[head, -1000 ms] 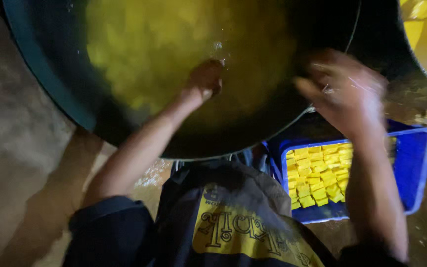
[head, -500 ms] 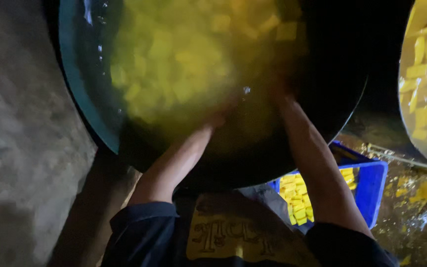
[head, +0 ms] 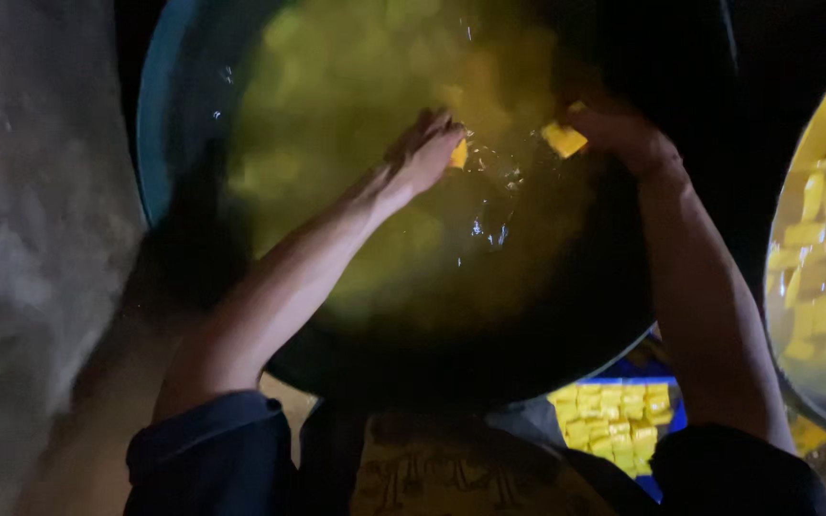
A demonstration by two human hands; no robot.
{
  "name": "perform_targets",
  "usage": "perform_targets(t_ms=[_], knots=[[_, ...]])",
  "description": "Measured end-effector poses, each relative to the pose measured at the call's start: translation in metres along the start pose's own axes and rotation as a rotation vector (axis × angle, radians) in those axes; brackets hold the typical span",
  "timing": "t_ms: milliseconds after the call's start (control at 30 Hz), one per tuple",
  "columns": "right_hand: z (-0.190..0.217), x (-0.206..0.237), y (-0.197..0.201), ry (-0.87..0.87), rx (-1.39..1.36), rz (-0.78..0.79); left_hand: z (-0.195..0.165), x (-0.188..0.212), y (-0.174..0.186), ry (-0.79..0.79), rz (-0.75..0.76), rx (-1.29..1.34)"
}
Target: The person rinses yellow tofu blocks in a large water-filled basin, rubbing and turning each block by hand before placing it into a blue plastic crate. After washing several blocks, the person lifts the filled crate and carries it across the wet floor to stack it with other crates.
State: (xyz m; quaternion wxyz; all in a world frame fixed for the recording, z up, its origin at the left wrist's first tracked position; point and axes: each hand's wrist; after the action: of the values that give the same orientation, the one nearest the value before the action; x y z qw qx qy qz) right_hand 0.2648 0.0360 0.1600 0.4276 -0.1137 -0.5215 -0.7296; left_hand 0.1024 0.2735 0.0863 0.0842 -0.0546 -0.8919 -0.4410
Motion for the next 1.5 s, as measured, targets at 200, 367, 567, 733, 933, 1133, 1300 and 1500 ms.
perform_targets(t_ms=[200, 367, 567, 733, 933, 1133, 1300, 1500], knots=[[0.061, -0.082, -0.009, -0.005, 0.421, -0.105, 0.014, -0.044, 0.024, 0.050, 0.072, -0.105], [0.095, -0.110, -0.042, 0.088, 0.533, -0.202, 0.024, -0.048, 0.014, 0.014, 0.254, -0.094], [0.069, -0.119, -0.030, 0.371, 0.563, -0.071, 0.033, -0.027, 0.021, 0.077, 0.214, 1.050], [0.023, -0.091, -0.017, 0.321, -0.786, 0.030, 0.036, -0.026, 0.024, 0.045, -0.031, 0.863], [0.019, -0.060, -0.046, 0.882, -0.911, 0.110, 0.017, -0.038, -0.024, 0.407, -0.197, 1.867], [0.058, -0.008, -0.063, 0.300, -0.592, -0.135, -0.016, -0.029, -0.033, 0.622, -0.335, 1.804], [0.093, 0.009, -0.088, 0.404, -0.500, -0.410, -0.042, -0.009, -0.020, 0.500, -0.308, 1.979], [0.061, -0.010, -0.086, 0.578, -0.086, -0.432, -0.030, -0.004, -0.036, 0.395, -0.344, 2.338]])
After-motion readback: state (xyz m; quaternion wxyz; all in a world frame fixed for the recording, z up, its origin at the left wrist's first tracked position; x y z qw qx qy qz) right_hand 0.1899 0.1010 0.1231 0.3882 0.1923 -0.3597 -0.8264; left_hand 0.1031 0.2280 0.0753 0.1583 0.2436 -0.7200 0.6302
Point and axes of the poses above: each hand's wrist, its own x-axis away from the middle knuckle, its own y-axis out of the back of the hand, z = x × y, and after that the axes turned 8 degrees about -x, right-handed
